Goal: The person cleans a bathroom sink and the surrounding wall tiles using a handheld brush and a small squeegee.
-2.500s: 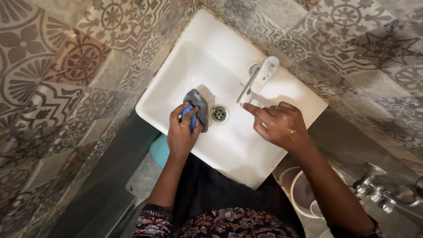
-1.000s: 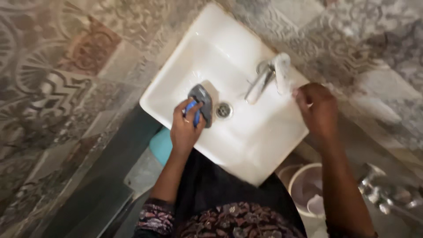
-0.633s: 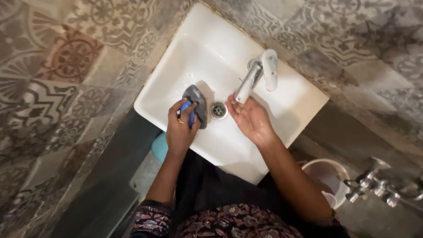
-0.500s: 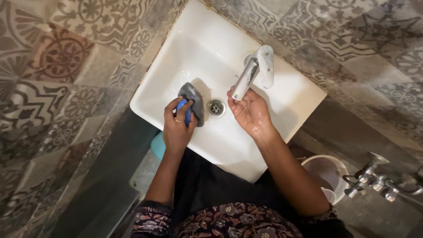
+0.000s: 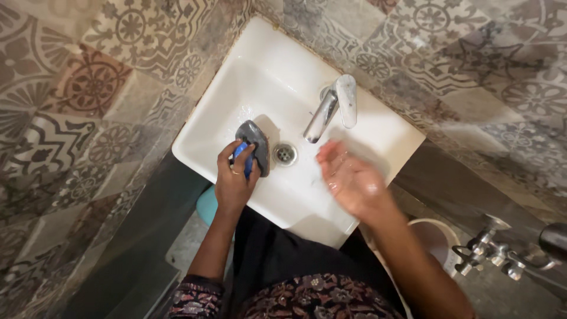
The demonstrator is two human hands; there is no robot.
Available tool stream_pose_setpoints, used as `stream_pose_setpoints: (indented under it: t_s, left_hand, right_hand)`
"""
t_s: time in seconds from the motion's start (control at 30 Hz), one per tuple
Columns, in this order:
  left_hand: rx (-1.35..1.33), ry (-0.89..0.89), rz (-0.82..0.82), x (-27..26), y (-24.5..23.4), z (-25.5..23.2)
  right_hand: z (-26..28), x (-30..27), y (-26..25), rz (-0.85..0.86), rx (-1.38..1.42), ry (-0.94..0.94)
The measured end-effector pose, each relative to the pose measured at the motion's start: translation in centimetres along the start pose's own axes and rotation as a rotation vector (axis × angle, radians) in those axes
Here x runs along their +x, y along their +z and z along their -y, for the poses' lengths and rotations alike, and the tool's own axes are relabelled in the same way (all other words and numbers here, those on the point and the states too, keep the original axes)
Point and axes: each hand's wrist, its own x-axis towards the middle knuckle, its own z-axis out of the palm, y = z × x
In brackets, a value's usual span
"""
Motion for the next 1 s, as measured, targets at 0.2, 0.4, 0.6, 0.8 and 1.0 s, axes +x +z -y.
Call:
stream_pose_setpoints:
  t_s: [0.2, 0.4, 0.6, 0.8, 1.0]
  left_hand:
    - [-0.142, 0.091, -0.224, -1.8, 1.7, 2.6]
    - [-0.134, 0.108, -0.333, -2.7, 2.8, 3.5]
    - [-0.146, 0.122, -0.312, -2.6, 2.6, 3.5]
    - [-0.137, 0.141, -0.329, -2.5, 2.5, 3.6]
    - [-0.122, 0.133, -0.314, -2.4, 2.4, 3.6]
  right_hand:
    - [7.3, -4.6, 7.3, 0.295, -0.592, -0.587]
    - [8.0, 2.3, 9.5, 0.08, -1.76, -0.562]
    - [9.0, 2.4, 7.8, -0.098, -1.985, -0.776]
    - [12.0, 1.9, 8.6, 0.284, -2.441, -0.929]
    - [12.6, 3.8, 9.1, 0.315, -2.685, -0.72]
